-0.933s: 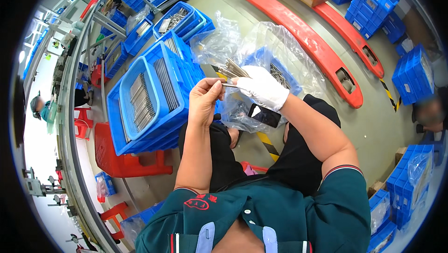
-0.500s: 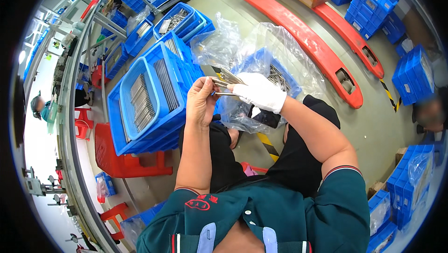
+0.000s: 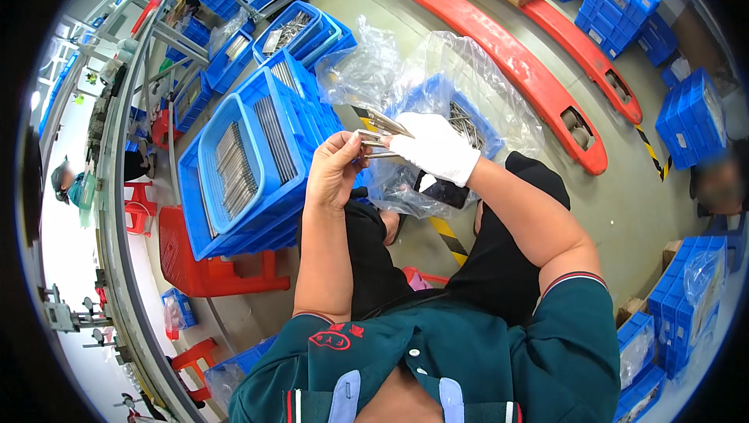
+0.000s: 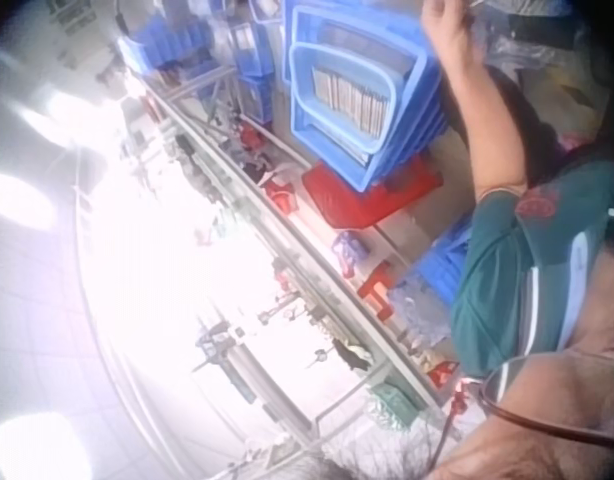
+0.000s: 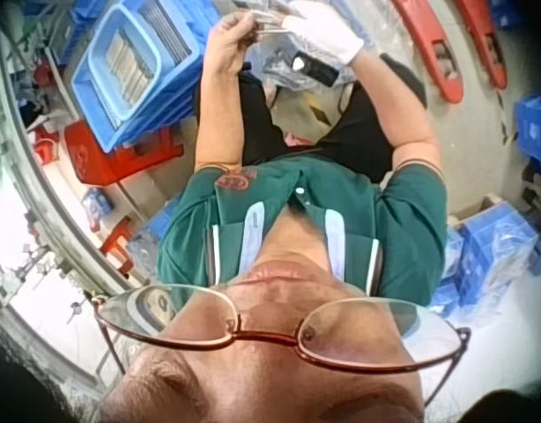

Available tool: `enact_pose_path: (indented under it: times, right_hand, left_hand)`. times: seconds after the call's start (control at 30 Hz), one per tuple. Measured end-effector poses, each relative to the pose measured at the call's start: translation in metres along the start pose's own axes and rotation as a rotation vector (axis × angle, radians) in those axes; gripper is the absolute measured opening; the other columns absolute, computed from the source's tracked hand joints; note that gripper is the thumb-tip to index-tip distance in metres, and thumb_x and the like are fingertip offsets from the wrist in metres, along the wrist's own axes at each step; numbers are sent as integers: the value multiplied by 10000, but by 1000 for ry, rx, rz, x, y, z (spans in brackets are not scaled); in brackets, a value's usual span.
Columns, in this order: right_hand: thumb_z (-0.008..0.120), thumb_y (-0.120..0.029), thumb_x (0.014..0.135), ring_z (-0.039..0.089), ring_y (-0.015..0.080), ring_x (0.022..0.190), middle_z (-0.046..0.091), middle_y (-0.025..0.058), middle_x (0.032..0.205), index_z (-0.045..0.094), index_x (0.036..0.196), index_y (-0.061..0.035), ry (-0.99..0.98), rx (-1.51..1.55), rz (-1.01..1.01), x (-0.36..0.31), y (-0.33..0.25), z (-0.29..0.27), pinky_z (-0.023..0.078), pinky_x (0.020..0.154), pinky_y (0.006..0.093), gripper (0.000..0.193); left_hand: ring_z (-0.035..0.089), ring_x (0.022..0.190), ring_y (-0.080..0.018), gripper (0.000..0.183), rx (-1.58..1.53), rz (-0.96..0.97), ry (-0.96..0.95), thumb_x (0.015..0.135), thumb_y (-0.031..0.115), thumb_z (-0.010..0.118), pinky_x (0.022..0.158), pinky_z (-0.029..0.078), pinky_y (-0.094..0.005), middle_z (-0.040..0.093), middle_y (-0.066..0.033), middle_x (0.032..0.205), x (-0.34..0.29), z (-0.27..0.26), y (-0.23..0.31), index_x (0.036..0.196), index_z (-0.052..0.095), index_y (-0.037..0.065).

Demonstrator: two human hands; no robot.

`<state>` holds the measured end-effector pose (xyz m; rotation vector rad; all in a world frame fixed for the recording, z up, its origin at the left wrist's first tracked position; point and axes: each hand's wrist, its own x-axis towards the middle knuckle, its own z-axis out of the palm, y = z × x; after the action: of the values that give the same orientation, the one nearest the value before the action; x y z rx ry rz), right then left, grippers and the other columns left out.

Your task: The person sits on a low stool in a factory setting, handling small metal rods. They pick up bundles of rods from a plastic bag on their lap, inspect them, and place them into a blue plastic crate. The person repeats this process, moving rods from the bag to the crate.

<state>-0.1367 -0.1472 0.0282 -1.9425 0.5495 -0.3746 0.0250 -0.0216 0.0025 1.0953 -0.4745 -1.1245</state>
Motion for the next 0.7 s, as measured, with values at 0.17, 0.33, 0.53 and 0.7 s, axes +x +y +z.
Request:
enact_pose_path:
  times: [0.17,0.33,0.53,0.7]
  right_hand:
    - [609,-286,850,512,163,636,571,102,714,596,879,-10,19,-94,-31,-1,-2,-1,423,598,319,277]
    - [614,-289,847,510,165,634,564,109,705,596,881,-10,43,-63,-18,-3,-5,1,422,604,314,282]
    - [605,-269,864,492,125,684,563,64,730,605,902,-9,18,3,-25,2,1,0,413,631,292,263]
    - [593,-313,866,520,181,687,584,97,747,615,940,-7,-67,98,32,2,-2,0,425,647,324,315]
  left_hand:
    - [526,661,-78,167,149,47,-1,802,189,719,641,392,-227,633,-15,738,0,0,2,840,655,38]
    - [531,673,-79,176,46,26,-3,799,175,721,648,394,-225,645,-32,761,1,0,-5,866,664,23]
    - [539,682,-89,173,113,156,150,830,181,693,656,414,-231,646,-41,759,1,-6,6,859,662,13]
    - [540,665,-100,162,-70,66,51,853,172,668,653,431,-239,632,-36,763,0,-1,3,861,638,12]
